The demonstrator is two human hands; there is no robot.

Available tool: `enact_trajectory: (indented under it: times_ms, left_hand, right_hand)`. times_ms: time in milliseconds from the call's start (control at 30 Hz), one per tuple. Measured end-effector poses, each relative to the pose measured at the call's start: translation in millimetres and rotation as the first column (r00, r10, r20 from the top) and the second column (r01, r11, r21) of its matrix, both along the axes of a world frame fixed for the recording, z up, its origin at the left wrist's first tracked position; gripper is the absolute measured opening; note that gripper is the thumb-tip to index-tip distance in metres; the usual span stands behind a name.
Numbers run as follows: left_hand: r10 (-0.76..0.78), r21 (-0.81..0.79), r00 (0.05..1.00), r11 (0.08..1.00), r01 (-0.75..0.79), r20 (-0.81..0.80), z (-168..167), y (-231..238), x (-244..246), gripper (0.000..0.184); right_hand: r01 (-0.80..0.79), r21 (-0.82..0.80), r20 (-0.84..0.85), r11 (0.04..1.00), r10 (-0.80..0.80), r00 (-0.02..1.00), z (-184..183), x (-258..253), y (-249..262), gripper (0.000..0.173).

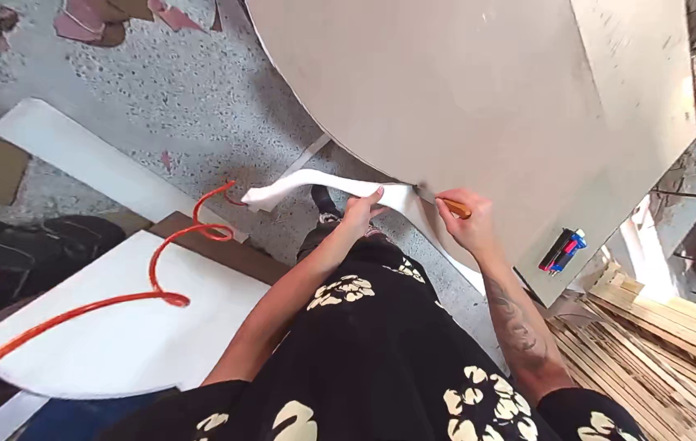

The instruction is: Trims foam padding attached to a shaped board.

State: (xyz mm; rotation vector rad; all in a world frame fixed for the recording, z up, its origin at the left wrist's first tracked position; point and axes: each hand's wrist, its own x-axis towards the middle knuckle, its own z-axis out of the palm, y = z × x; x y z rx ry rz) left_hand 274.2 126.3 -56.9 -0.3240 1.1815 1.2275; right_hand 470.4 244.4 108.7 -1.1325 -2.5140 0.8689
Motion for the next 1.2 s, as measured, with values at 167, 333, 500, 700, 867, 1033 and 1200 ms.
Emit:
enact_trajectory:
  times_ms: [167, 333, 500, 700, 867, 1033, 1200]
  left_hand:
    - [-0.008, -0.032, 1.0, 0.999, 0.008, 0.01, 2.7, -6.1, 1.0, 0.065]
    - [-0.037, -0.06, 0.999, 0.997, 0.037, 0.001, 10.9, 1.2, -4.9, 0.067]
    - [-0.023, -0.087, 0.999, 0.996, 0.02, -0.033, 11.4, 7.0, -8.6, 0.065]
    - [0.057, -0.113, 0.998, 0.992, -0.059, -0.022, 2.6, 1.2, -9.4, 0.063]
    - [0.118, -0.133, 0.99, 0.983, -0.128, -0.081, 5.8, -15.4, -4.8, 0.064]
    - [0.167, -0.13, 0.969, 0.973, -0.192, -0.183, 0.3, -20.4, 5.7, 0.066]
    - [0.224, -0.178, 0.938, 0.944, -0.276, -0.264, -4.8, -31.8, 11.3, 0.07]
  right_hand:
    - [-0.012, -0.001, 0.069, 1.0, 0.012, 0.998, -14.0, -4.8, -0.5, 0.016]
    - [0.012, -0.014, 0.183, 1.0, -0.009, 0.983, -2.2, -11.7, 3.2, 0.017]
    - [-0.036, -0.031, 0.202, 0.999, 0.042, 0.979, -31.0, -5.2, -3.7, 0.016]
    - [-0.036, -0.05, 0.209, 0.998, 0.046, 0.977, -7.4, 18.4, -19.3, 0.018]
    - [-0.124, -0.016, 0.252, 0.992, 0.124, 0.96, 1.5, 35.0, -31.5, 0.021]
    - [-0.191, 0.0, 0.19, 0.982, 0.188, 0.964, -43.1, 57.5, -33.2, 0.018]
    - [-0.222, 0.001, 0.174, 0.975, 0.219, 0.96, -1.1, 74.8, -39.5, 0.019]
